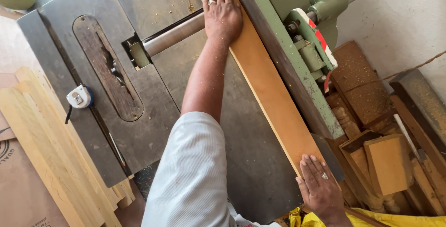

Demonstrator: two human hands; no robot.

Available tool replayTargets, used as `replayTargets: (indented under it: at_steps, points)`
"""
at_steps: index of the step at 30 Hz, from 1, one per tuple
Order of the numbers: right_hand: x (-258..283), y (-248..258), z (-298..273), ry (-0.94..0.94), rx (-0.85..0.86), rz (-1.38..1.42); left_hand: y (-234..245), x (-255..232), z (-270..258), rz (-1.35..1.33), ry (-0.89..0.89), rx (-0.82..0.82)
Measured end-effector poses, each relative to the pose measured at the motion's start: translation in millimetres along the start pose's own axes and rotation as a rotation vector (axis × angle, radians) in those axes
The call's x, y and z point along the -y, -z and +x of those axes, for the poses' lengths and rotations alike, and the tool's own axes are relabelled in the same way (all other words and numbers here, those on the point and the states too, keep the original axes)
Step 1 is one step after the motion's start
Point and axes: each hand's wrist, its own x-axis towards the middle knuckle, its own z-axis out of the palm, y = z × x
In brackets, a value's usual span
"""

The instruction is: Using a jointer machine to plane and smooth a wooden board.

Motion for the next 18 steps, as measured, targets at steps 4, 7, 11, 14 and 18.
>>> replayTargets:
  at_steps: [4,7,11,14,18]
  points:
    - [4,-2,21,0.027,-0.025,-0.010,7,8,13,-0.028,0.009,-0.022]
    - [5,-6,34,-0.001,0.011,-0.011,8,15,29,-0.031,0.016,-0.016]
    - [5,-10,54,0.001,0.016,-0.004,7,25,53,0.007,0.027,0.019]
    - [5,-14,70,-0.001,0.016,0.004,9,32,66,0.018,0.023,0.015]
    - [6,-17,93,-0.001,0.011,0.001,9,45,85,0.002,0.023,-0.026]
